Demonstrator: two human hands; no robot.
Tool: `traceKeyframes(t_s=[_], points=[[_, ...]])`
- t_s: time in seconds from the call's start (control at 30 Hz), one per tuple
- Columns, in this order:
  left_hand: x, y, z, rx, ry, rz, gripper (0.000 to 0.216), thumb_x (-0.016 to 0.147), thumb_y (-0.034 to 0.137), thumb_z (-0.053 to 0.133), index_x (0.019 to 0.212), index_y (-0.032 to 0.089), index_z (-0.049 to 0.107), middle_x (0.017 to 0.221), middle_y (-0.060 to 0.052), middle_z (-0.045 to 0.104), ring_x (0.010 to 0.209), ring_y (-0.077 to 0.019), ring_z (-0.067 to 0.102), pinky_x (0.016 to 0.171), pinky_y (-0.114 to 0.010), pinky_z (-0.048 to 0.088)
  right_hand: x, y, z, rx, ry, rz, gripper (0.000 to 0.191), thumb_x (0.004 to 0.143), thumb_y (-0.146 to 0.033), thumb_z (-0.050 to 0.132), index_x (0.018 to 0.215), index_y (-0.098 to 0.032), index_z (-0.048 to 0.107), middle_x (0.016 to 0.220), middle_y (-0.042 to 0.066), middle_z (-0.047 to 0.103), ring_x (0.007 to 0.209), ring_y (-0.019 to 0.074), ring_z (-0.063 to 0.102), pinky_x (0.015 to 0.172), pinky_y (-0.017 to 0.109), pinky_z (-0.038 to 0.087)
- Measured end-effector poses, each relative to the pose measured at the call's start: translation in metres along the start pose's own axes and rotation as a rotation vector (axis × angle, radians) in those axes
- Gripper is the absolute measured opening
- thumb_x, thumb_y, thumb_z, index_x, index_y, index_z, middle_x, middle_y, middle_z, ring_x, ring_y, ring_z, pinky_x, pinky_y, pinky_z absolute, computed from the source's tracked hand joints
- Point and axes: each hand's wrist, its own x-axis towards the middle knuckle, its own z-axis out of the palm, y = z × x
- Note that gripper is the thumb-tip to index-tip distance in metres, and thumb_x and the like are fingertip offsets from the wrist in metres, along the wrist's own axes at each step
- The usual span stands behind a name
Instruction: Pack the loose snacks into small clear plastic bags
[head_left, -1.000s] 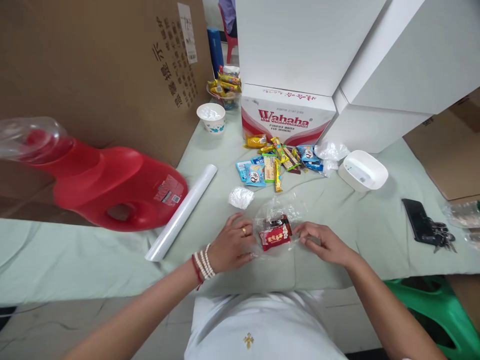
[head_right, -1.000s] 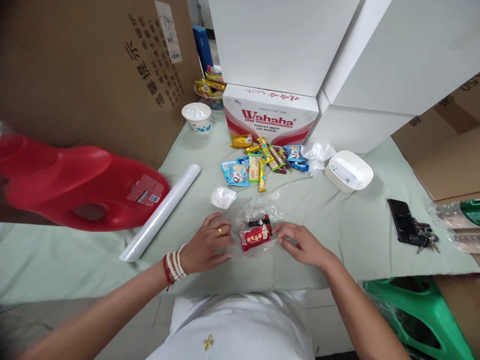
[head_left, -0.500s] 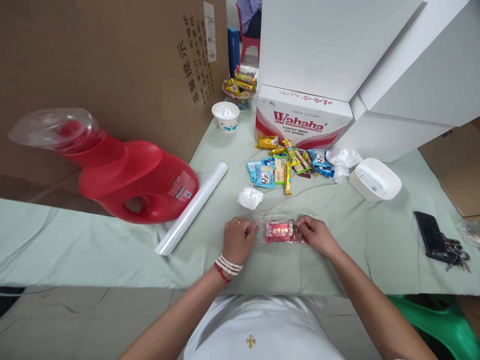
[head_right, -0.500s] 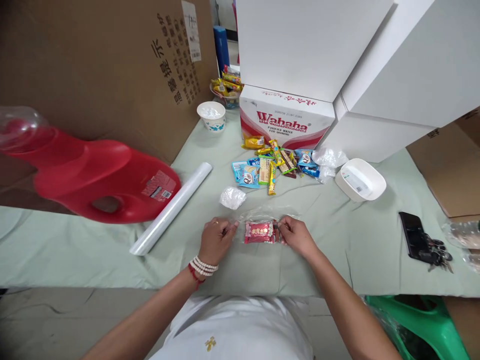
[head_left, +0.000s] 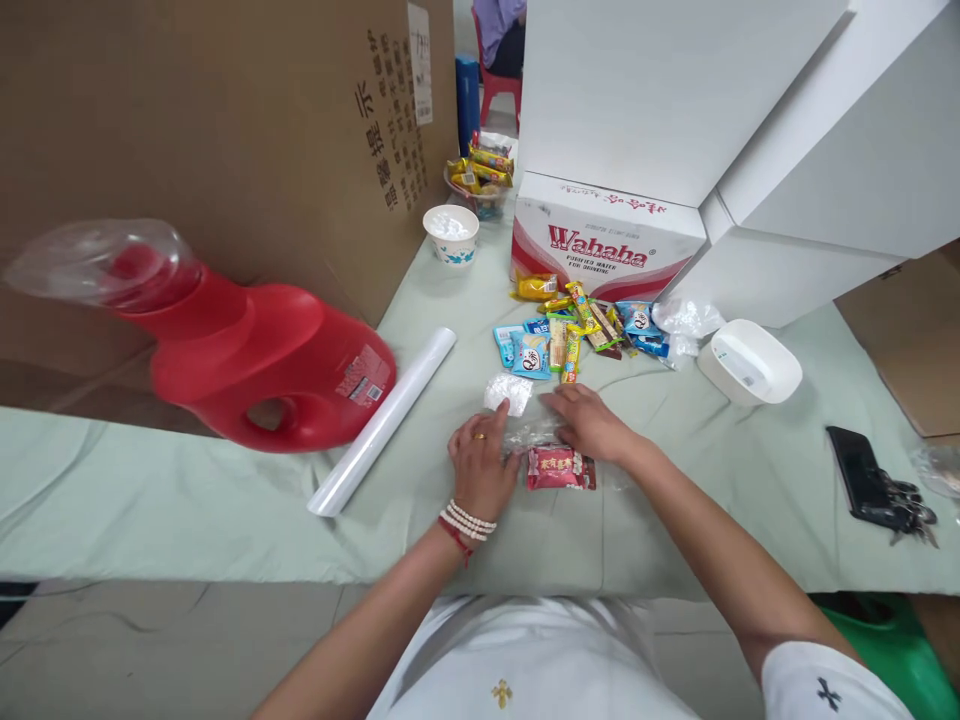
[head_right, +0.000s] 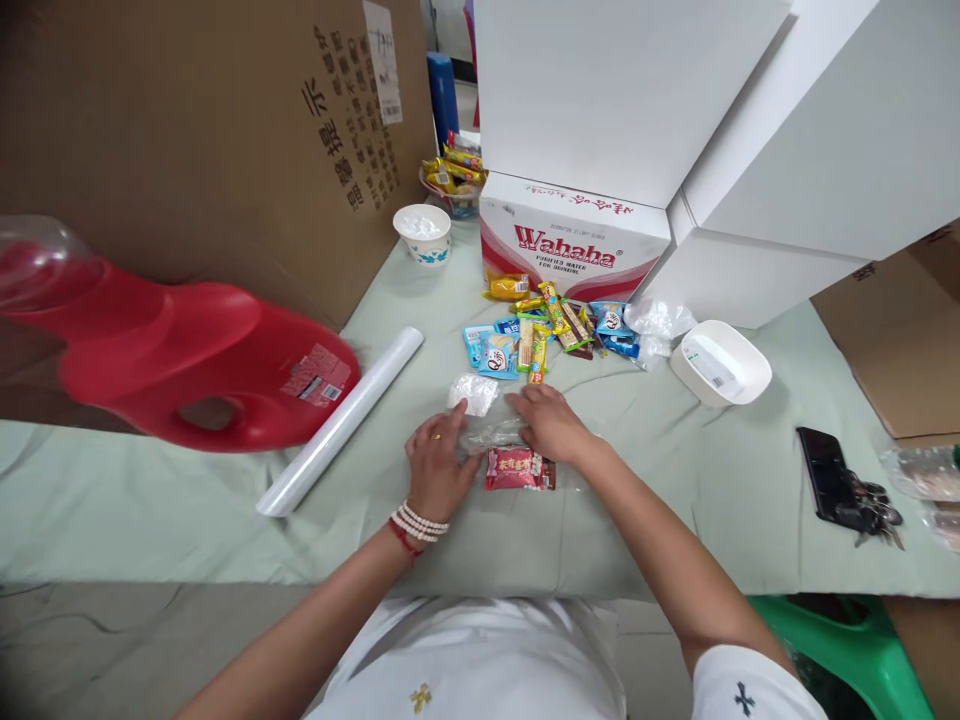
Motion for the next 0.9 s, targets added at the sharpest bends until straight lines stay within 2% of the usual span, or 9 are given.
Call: traceKeyframes(t_s=[0.1,0.17,0.27,0.4,0.5,0.63,0.77,0.83,0.9], points=[[0.003,0.0,-0.001,-0.025,-0.101,-0.041,0.039,0.087,0.023,0.063,0.126,0.02,0.065,0.092,-0.008,0.073,0.107,-0.0308,0.06,0.097,-0.046,0.039,0.005,-0.005,-0.003,-0.031,-0.016,-0.012,0.015,0.093,-0.019,0.062,0.103,-0.016,0.073,0.098,0.01,0.069,0.104,0.0257,0.058,0.099,0.038,0.042],[0.005,0.0,-0.002,-0.027,-0.13,-0.066,0.017,0.086,0.021,0.064,0.102,0.02,0.07,0.089,-0.007,0.072,0.104,-0.0307,0.06,0.094,-0.046,0.04,-0.007,-0.015,-0.015,-0.05,0.027,-0.005,0.019,0.099,-0.025,0.057,0.095,-0.017,0.073,0.089,0.009,0.066,0.093,0.0231,0.057,0.089,0.033,0.043],[0.007,0.001,-0.002,-0.031,-0.122,-0.069,0.006,0.087,0.021,0.062,0.084,0.021,0.068,0.088,-0.007,0.072,0.101,-0.0303,0.059,0.09,-0.045,0.041,-0.036,-0.033,-0.027,-0.127,0.054,-0.052,0.027,0.104,-0.025,0.047,0.106,-0.019,0.073,0.087,0.008,0.062,0.086,0.0206,0.054,0.075,0.029,0.04],[0.005,-0.006,-0.004,-0.099,-0.079,-0.052,0.008,0.087,0.023,0.06,0.085,0.021,0.068,0.088,-0.008,0.071,0.098,-0.0296,0.059,0.089,-0.044,0.045,-0.07,-0.039,-0.007,-0.151,0.018,-0.18,0.037,0.105,-0.017,0.039,0.12,-0.022,0.072,0.09,0.008,0.063,0.088,0.0212,0.054,0.073,0.028,0.042],[-0.002,-0.019,-0.014,-0.201,-0.051,-0.023,0.012,0.083,0.024,0.061,0.09,0.021,0.071,0.097,-0.009,0.071,0.101,-0.0286,0.06,0.092,-0.043,0.048,-0.08,-0.03,0.018,-0.042,0.018,-0.168,0.042,0.105,-0.017,0.036,0.123,-0.023,0.073,0.095,0.009,0.066,0.092,0.022,0.059,0.077,0.031,0.048],[-0.017,-0.024,-0.041,-0.402,-0.136,-0.133,0.017,0.082,0.026,0.059,0.092,0.021,0.071,0.081,-0.002,0.069,0.074,-0.0194,0.063,0.074,-0.033,0.053,-0.078,-0.027,0.031,0.231,0.092,-0.129,0.041,0.106,-0.022,0.036,0.121,-0.023,0.075,0.112,0.012,0.069,0.109,0.0242,0.063,0.088,0.037,0.054],[-0.019,0.011,-0.049,-0.785,-0.327,-0.295,0.02,0.087,0.039,0.063,0.088,0.019,0.068,0.062,0.004,0.06,0.053,-0.0135,0.059,0.053,-0.025,0.05,-0.069,-0.036,0.027,0.341,0.086,-0.107,0.039,0.102,-0.02,0.041,0.118,-0.026,0.076,0.108,0.011,0.07,0.11,0.024,0.063,0.094,0.04,0.054],[-0.014,0.034,-0.04,-0.835,-0.383,-0.236,0.021,0.092,0.035,0.057,0.094,0.019,0.07,0.065,0.001,0.065,0.058,-0.0156,0.065,0.061,-0.027,0.055,-0.066,-0.04,0.026,0.325,0.095,-0.092,0.035,0.1,-0.02,0.045,0.109,-0.025,0.078,0.102,0.011,0.069,0.106,0.0237,0.063,0.093,0.039,0.055],[-0.008,0.051,-0.026,-0.684,-0.371,-0.093,0.025,0.095,0.025,0.049,0.098,0.018,0.073,0.077,-0.004,0.073,0.074,-0.0198,0.071,0.076,-0.034,0.058,-0.067,-0.04,0.025,0.357,0.1,-0.09,0.032,0.099,-0.02,0.046,0.101,-0.023,0.078,0.106,0.011,0.069,0.107,0.0234,0.062,0.094,0.039,0.054]])
